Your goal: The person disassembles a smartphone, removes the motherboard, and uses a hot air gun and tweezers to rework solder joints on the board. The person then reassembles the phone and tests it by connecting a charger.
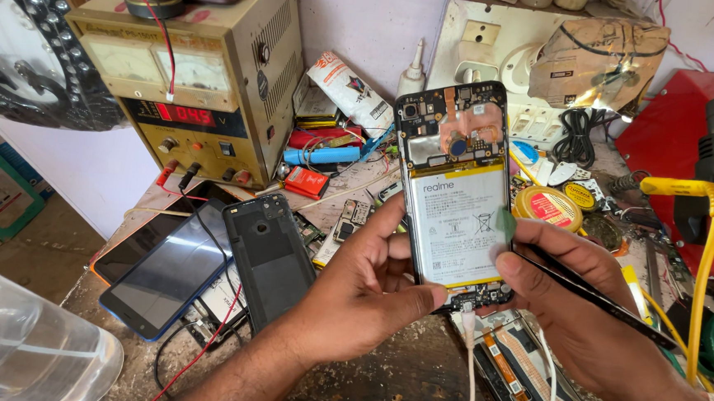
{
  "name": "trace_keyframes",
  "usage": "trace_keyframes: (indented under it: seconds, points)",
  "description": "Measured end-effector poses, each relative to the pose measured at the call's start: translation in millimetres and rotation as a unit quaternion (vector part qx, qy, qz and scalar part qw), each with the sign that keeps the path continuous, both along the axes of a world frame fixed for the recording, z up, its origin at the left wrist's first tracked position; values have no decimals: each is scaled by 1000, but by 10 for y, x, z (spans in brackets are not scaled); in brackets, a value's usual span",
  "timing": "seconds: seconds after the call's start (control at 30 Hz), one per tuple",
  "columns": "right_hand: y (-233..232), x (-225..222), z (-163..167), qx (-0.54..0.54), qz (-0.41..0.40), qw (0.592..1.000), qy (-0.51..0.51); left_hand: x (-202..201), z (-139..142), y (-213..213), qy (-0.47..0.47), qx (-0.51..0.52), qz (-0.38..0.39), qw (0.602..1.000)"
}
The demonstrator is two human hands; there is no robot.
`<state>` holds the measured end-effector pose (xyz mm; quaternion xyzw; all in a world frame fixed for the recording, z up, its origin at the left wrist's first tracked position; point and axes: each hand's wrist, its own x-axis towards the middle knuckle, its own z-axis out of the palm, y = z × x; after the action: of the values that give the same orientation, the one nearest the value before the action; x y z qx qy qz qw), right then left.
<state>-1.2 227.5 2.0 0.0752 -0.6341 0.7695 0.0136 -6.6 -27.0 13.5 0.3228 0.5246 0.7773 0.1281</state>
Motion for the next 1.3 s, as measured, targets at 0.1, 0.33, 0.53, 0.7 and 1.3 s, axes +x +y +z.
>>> trace_keyframes:
  seconds: [0.1,0.33,0.53,0.7,1.3]
  points:
    - [24,8,8,112,-61,992,17,0,-17,-5,18,-22,5,1000]
    - [26,53,227,30,-62,996,52,53,-74,55,30,-42,-38,998]
    - [21,49,215,17,-73,997,26,87,-97,101,7,-92,-55,994]
    - [23,57,167,0,-70,997,31,105,-100,129,-24,-79,-64,995]
    - [-55,63,264,-19,-55,998,26,106,-101,156,-30,-104,-59,992]
